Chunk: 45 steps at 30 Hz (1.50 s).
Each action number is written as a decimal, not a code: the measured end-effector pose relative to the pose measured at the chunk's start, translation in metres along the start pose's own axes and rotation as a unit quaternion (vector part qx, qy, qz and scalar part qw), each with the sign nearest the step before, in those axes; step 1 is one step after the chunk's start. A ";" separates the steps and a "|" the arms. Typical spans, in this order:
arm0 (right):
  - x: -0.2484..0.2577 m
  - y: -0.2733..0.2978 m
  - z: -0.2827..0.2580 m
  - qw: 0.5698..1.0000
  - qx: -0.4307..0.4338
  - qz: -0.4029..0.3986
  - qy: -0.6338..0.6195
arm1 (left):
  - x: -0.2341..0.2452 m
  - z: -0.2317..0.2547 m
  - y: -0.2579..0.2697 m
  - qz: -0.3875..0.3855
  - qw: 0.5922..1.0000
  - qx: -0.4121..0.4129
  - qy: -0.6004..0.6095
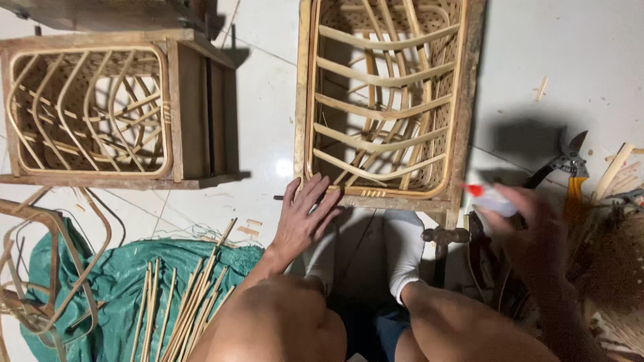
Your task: The person assembles a rectangular bamboo basket by inserting curved bamboo strips into a wooden frame, applying glue to the joints, and tapping them into place with a hammer. The person works on one basket at a time, securing each strip before moving to the next.
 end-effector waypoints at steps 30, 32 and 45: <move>-0.111 -0.130 0.170 0.970 -0.172 0.124 -0.122 | -0.133 -0.036 0.313 -0.035 0.654 0.668 0.354; -0.079 -0.148 0.149 0.964 -0.146 0.103 -0.195 | -0.136 -0.035 0.316 -0.034 0.646 0.674 0.357; -0.001 -0.309 0.012 0.991 0.116 0.059 0.039 | -0.149 -0.060 0.283 -0.022 0.625 0.684 0.375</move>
Point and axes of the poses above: each hand's wrist, its own y-axis away from the middle knuckle, its own x-axis out of the back of the hand, z = x × y, the point moved 5 cm from there along -y, towards the middle knuckle, and after that the axes turned 7 degrees about -z, right-handed, at the moved point
